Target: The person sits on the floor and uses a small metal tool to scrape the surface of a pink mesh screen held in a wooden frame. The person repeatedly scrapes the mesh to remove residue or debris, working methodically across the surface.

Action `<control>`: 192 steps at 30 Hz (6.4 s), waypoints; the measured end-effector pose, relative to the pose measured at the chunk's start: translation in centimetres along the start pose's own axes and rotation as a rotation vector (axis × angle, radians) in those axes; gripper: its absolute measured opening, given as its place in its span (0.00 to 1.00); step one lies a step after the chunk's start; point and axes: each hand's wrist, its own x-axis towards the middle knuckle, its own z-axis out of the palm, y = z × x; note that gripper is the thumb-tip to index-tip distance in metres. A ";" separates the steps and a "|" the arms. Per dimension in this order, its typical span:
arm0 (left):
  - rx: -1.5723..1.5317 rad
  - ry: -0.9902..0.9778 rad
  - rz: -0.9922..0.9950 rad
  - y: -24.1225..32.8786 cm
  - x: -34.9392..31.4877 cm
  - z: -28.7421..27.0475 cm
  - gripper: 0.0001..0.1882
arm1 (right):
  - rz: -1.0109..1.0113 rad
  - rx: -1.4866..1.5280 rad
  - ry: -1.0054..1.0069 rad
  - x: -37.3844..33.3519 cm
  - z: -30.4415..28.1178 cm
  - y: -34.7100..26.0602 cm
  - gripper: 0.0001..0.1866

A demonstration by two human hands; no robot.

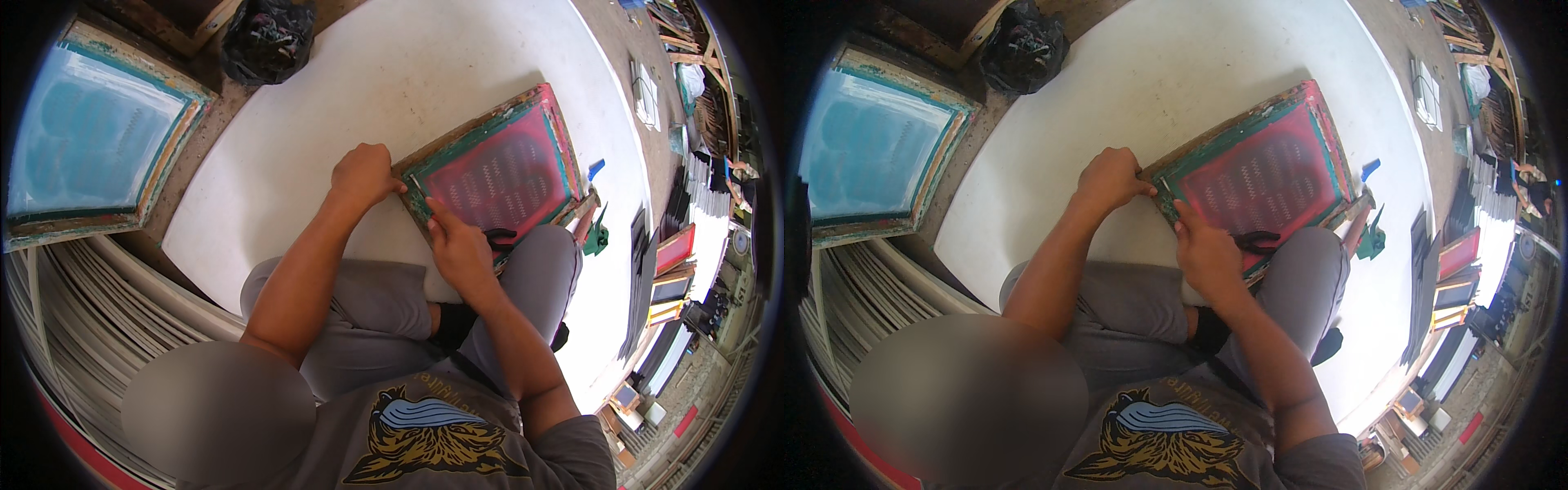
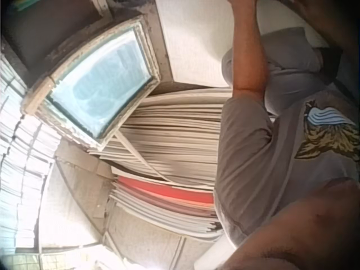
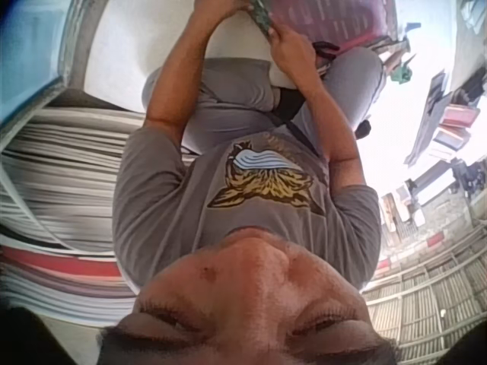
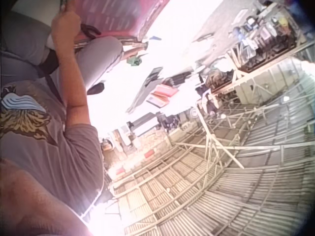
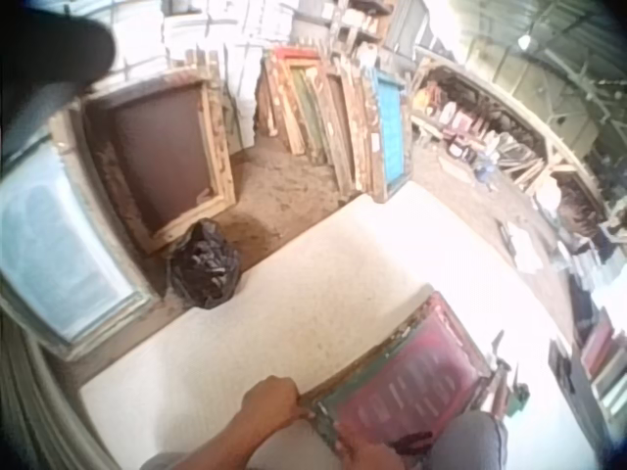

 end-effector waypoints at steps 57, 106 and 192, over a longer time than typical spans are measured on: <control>0.095 -0.033 0.099 0.0 0.2 0.2 0.19 | -0.211 0.462 0.207 0.7 5.1 3.7 0.22; 0.135 0.112 0.091 0.9 0.3 1.9 0.28 | 0.053 0.152 0.007 1.5 -0.7 0.9 0.22; 0.140 0.094 0.119 0.8 0.9 1.2 0.30 | -0.036 0.220 0.066 2.9 -0.8 4.4 0.21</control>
